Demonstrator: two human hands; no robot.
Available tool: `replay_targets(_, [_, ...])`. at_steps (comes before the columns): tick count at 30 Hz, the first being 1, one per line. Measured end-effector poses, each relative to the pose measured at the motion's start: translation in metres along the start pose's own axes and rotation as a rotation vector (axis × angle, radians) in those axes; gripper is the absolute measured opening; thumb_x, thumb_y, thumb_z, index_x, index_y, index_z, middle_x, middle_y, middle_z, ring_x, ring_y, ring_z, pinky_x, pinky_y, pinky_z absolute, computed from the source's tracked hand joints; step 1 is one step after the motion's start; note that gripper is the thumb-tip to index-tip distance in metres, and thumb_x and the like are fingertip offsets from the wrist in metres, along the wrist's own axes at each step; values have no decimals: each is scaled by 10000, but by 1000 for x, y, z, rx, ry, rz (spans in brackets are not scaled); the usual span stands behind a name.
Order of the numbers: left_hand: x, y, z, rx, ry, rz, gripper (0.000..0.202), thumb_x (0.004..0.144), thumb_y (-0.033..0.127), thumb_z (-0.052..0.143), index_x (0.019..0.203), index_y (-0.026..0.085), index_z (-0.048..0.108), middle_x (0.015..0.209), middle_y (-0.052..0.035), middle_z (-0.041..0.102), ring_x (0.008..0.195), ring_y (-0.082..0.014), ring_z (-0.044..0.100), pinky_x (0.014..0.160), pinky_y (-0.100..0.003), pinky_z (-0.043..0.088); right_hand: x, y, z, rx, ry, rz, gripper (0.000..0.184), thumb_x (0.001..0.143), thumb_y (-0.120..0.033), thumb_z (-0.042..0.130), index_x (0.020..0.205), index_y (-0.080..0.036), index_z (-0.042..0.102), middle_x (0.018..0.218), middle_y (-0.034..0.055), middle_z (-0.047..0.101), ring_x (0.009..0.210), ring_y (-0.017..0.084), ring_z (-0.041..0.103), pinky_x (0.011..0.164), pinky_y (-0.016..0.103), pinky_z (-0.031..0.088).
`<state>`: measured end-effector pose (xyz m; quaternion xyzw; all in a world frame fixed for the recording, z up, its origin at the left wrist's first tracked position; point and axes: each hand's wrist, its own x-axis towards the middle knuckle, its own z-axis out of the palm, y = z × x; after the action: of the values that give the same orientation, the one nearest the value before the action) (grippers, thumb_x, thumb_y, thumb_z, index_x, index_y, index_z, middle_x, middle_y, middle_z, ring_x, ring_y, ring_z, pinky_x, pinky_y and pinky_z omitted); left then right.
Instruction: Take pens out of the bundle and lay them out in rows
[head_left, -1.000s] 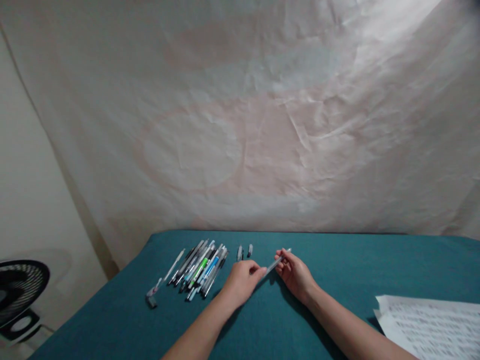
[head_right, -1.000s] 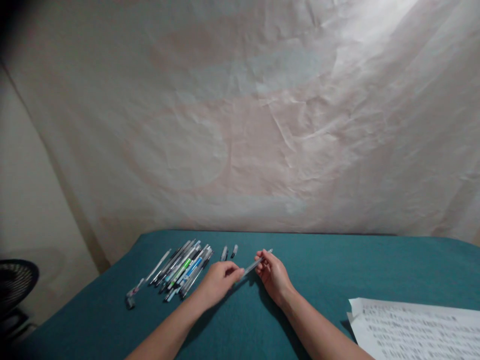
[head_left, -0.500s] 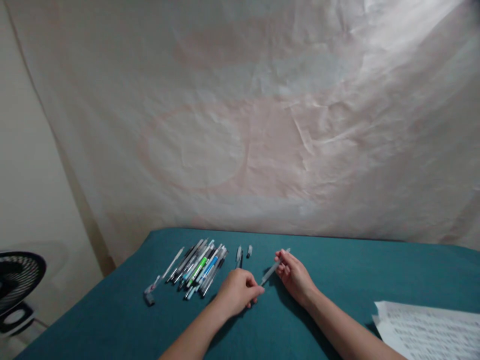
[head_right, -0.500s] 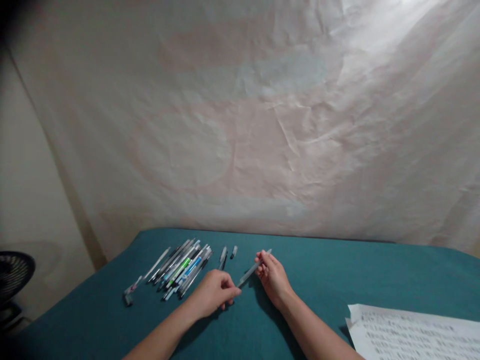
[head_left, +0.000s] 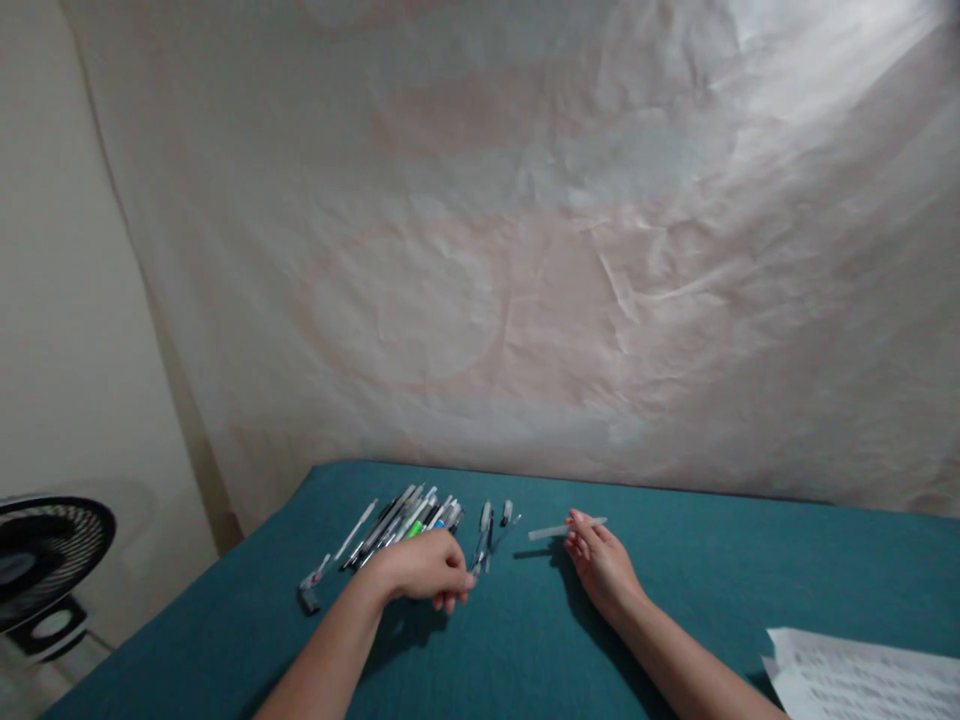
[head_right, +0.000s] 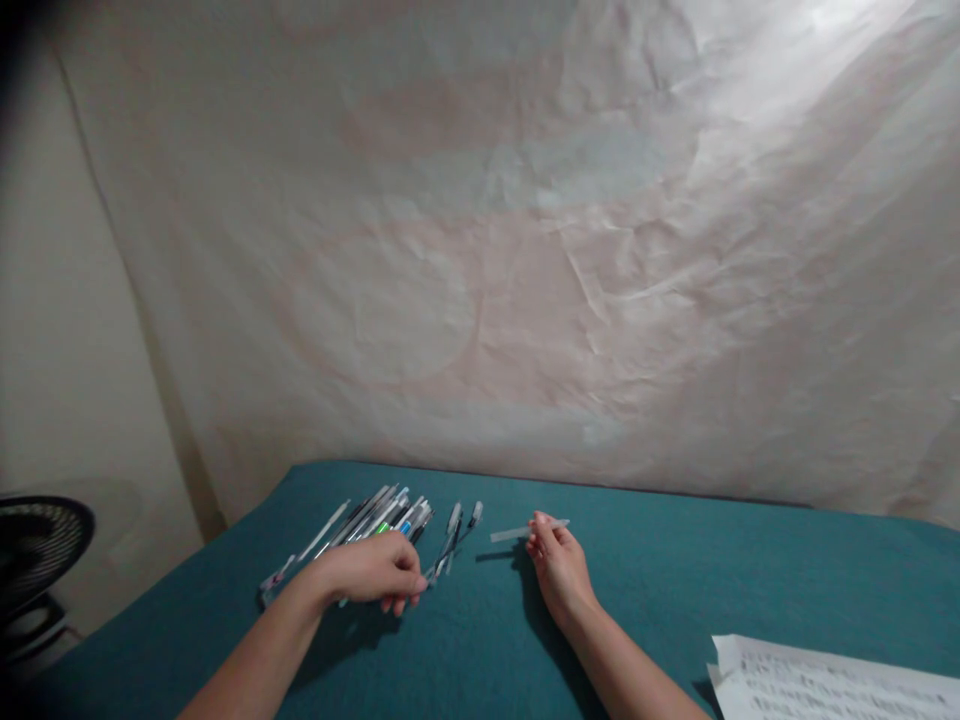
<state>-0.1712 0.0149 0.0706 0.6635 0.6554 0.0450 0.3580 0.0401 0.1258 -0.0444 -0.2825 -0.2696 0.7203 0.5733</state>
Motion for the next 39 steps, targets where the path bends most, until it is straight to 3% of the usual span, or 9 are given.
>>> replay_targets(3, [13,12,9,73,141,-31,350,737,379,385,701,147,645,637,-43,650,505,-94,550,467,-174,394,3,2,-3,-3,-10,30,267,577,-189,704,818,-176,589,688,-19,616,587,74,549,560,150,476])
replay_targets(10, [46,43,30,278,290,-193,248,681,281,458,684,147,667,767,-130,672,725,-206,617,619,-258,445,-1,3,-2,-109,-92,19,337,587,-207,701,901,-173,584,780,4,614,640,94,559,596,181,471])
replay_targets(14, [51,56,35,392,358,-268,315,671,255,466,881,104,646,947,-200,627,891,-299,579,718,-363,441,-5,1,2,-155,-110,11,355,594,-258,696,917,-168,580,775,4,600,631,103,553,590,196,461])
replay_targets(18, [47,60,38,442,366,-284,332,696,299,450,875,104,650,931,-200,633,892,-297,582,727,-368,442,-8,-2,5,-209,-163,0,386,608,-281,684,951,-158,555,770,12,581,618,108,541,589,219,457])
replay_targets(24, [28,40,18,454,454,-269,420,745,437,364,874,147,638,945,-152,637,889,-253,584,715,-323,430,-12,-2,7,-401,-279,-58,403,659,-327,631,997,-154,492,680,-7,576,527,85,512,505,200,414])
replay_targets(30, [16,-1,-12,430,531,-388,282,682,373,486,833,183,628,926,-122,640,836,-224,598,679,-289,426,4,10,17,-862,-255,-80,381,686,-376,559,972,-159,431,489,-55,501,385,108,480,362,206,370])
replay_targets(34, [18,-17,-16,437,547,-428,252,642,282,533,851,175,623,963,-124,627,868,-228,589,683,-278,429,20,18,30,-1217,-190,-153,334,721,-354,501,977,-161,407,510,-47,511,338,101,473,326,193,327])
replay_targets(39, [24,-22,-12,450,554,-458,261,641,235,527,867,151,625,948,-142,632,882,-259,583,692,-318,441,34,25,41,-1353,-171,-263,286,699,-314,535,922,-153,455,542,-10,553,419,118,518,415,207,334])
